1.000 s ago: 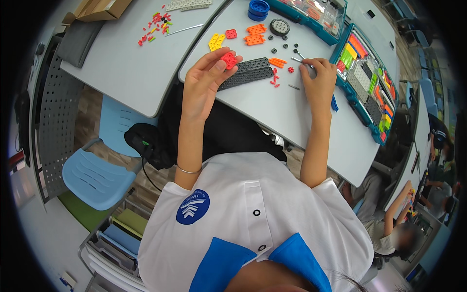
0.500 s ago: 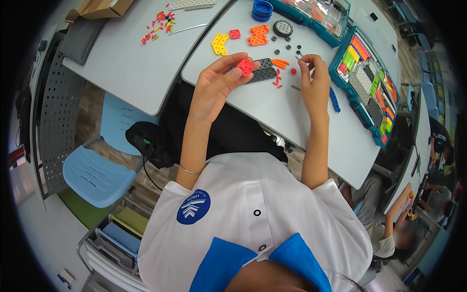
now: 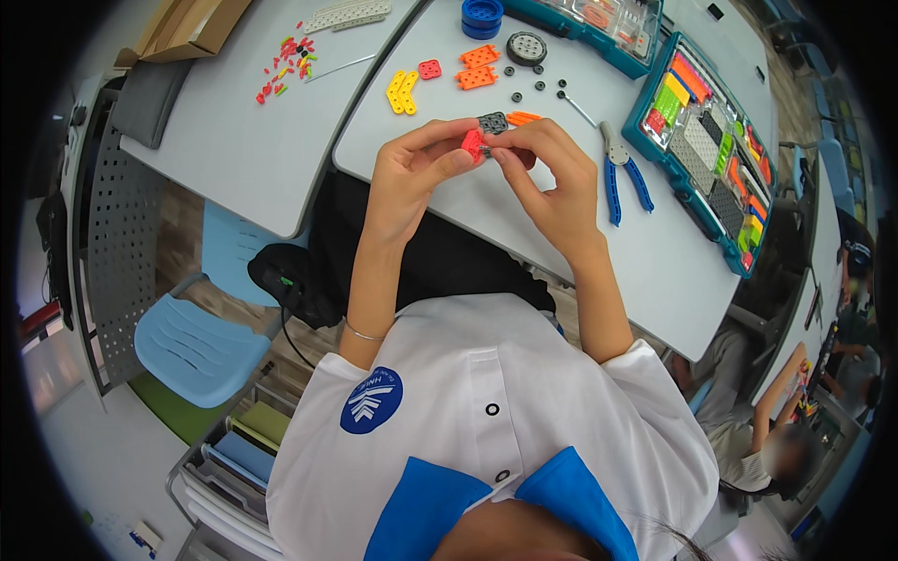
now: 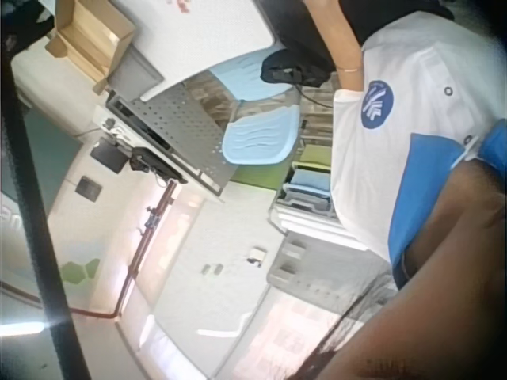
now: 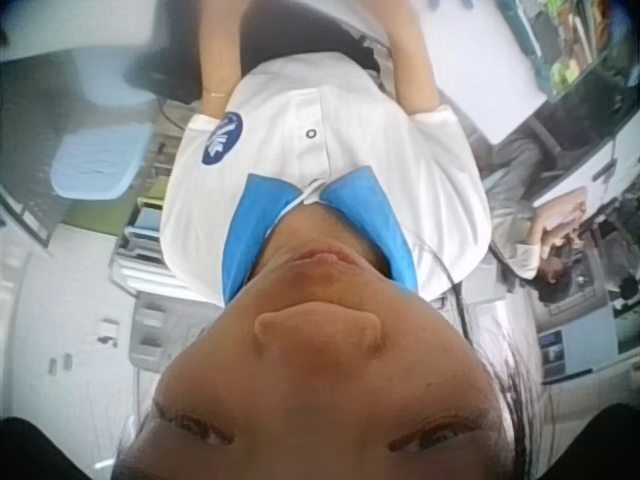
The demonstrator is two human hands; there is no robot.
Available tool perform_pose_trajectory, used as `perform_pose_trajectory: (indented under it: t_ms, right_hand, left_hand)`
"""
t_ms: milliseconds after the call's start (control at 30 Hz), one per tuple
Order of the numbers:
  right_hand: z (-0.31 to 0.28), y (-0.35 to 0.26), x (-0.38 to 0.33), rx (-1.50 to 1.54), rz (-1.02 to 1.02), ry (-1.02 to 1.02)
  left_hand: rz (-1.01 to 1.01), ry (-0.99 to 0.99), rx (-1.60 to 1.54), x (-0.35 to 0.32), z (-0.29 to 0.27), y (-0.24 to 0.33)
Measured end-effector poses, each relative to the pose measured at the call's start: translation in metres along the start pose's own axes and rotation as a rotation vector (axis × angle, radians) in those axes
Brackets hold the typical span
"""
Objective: The person assembles a small structure using colorful plastic building blocks and a black flexible strip. They use pliers to cut small pieces and then connect the components by hand, forming a short assembled segment.
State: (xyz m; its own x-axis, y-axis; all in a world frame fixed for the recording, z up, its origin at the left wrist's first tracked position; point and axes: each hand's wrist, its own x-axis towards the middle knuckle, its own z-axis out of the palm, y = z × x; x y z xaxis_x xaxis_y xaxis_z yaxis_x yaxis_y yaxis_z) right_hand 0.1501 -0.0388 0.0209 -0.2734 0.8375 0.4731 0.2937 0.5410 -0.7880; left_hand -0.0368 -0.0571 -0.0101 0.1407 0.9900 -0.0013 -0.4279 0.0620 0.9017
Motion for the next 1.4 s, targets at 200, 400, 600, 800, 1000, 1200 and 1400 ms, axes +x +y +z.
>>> perform_pose_trajectory:
  t_ms: [200, 400, 600, 800, 1000, 1200, 1400]
  right_hand:
    - [0.001, 0.003, -0.002, -0.039, -0.067, 0.015]
    - [0.002, 0.006, -0.005, -0.094, -0.074, 0.007]
    - [0.0, -0.001, -0.007, -0.037, 0.049, 0.003]
    - [-0.003, 0.008, -0.006, 0.206, 0.191, -0.016]
    - [-0.003, 0.001, -0.006, 0.635, 0.411, -0.097]
    - [0.001, 0.001, -0.005, 0.488, 0.439, -0.084]
    - [0.012, -0.004, -0.005, 0.571, 0.481, -0.181]
  left_hand:
    - [-0.02, 0.012, 0.048, 0.003, 0.002, 0.0]
    - [-0.059, 0.054, 0.095, 0.002, 0.007, -0.001]
    - [-0.047, 0.114, 0.088, 0.003, 0.017, -0.003]
    - [0.005, 0.105, 0.014, 0.0, 0.02, 0.006]
    - [-0.068, -0.021, 0.015, -0.005, 0.01, 0.017]
    - [-0.04, 0.096, 0.14, -0.016, 0.004, 0.021]
    - [0.053, 0.156, 0.225, -0.027, 0.005, 0.024]
